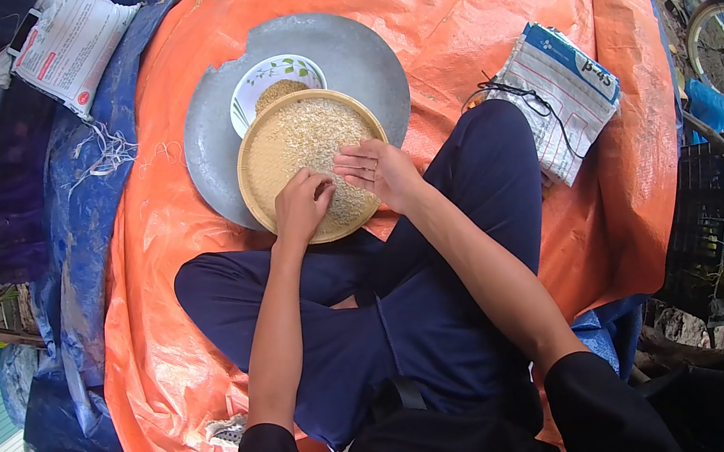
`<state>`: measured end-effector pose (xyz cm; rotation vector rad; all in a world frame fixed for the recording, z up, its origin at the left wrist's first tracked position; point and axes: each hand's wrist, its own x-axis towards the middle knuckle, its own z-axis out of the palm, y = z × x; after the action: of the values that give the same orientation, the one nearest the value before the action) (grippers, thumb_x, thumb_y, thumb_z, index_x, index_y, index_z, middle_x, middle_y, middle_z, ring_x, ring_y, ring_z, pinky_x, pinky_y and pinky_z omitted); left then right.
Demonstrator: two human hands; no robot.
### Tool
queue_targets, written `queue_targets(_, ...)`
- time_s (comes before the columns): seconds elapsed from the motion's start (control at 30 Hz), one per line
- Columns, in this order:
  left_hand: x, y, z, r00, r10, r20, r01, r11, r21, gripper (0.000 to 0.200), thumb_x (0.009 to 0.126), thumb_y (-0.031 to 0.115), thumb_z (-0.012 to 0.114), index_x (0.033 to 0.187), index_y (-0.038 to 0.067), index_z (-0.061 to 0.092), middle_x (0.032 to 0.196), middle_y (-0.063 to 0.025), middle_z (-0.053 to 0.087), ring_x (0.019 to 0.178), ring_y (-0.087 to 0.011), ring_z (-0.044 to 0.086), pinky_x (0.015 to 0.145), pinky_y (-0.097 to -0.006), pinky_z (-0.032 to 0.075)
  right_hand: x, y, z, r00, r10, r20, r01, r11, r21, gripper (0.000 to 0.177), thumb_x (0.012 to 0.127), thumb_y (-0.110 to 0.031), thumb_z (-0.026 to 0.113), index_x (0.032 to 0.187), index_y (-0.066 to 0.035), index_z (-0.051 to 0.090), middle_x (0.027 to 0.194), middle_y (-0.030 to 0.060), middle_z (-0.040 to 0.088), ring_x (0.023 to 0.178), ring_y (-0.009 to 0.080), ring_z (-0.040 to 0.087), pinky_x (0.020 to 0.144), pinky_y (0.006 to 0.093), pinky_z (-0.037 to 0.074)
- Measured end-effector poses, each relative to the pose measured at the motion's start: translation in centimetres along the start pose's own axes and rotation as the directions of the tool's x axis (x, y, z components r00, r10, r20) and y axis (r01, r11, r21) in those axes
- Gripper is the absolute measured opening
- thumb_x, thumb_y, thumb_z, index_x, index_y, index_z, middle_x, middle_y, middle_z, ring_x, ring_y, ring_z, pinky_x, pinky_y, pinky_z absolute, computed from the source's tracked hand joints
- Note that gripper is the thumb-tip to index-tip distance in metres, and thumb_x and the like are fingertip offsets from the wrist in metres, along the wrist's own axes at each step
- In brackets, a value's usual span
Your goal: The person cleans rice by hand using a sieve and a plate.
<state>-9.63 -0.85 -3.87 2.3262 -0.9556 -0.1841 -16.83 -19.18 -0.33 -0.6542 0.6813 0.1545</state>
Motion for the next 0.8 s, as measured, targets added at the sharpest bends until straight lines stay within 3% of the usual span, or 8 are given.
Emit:
queue_targets(0.3,-0.1,0.1,0.4,0.987,0.159,-0.022,-0.155,0.981,0.117,0.011,0.08,0.014,0.074,0.087,0.006,0.07,0.085,-0.0079,0.062,0.082,-0.0279,0.065,0.072,-0.04,0.052,0.6,0.5,-0.4,1.0,-0.01,-0.009,0.01,1.0,0.005,0.044,0.102,-0.025,0.039,0.128,0.008,0.054,0.121,0.0191,0.065,0.112,0.0258,0.065,0.099,0.0357,0.049)
queue_targets(0.5,-0.1,0.7,1.2,0.973,0.23,0.025,-0.223,0.901,0.373,0.008,0.083,0.01,0.06,0.082,0.004,0.066,0.086,-0.0093,0.06,0.085,-0.0245,0.063,0.073,-0.0379,0.049,0.4,0.6,-0.1,1.0,-0.019,-0.009,0.019,1.0,0.01,0.045,0.101,-0.025,0.041,0.127,0.009,0.054,0.12,0.0183,0.065,0.111,0.0251,0.065,0.099,0.035,0.049)
queue_targets(0.6,-0.2,1.0,1.8,0.974,0.221,0.045,-0.217,0.862,0.458,0.011,0.084,0.014,0.064,0.086,0.003,0.066,0.086,-0.0091,0.059,0.085,-0.0244,0.062,0.073,-0.0385,0.047,0.5,0.7,-0.2,1.0,-0.014,-0.006,0.014,1.0,0.013,0.045,0.101,-0.026,0.042,0.127,0.009,0.054,0.12,0.0181,0.065,0.11,0.0249,0.066,0.098,0.0349,0.049)
queue_targets(0.8,-0.4,1.5,2.2,0.966,0.245,0.08,-0.245,0.778,0.579,0.009,0.086,0.013,0.058,0.085,0.006,0.065,0.087,-0.0065,0.058,0.085,-0.0215,0.061,0.074,-0.0371,0.045,0.5,0.8,-0.4,1.0,0.0,-0.002,0.0,1.0,-0.004,0.043,0.102,-0.026,0.041,0.126,0.007,0.055,0.119,0.0167,0.066,0.109,0.0238,0.066,0.097,0.0345,0.05)
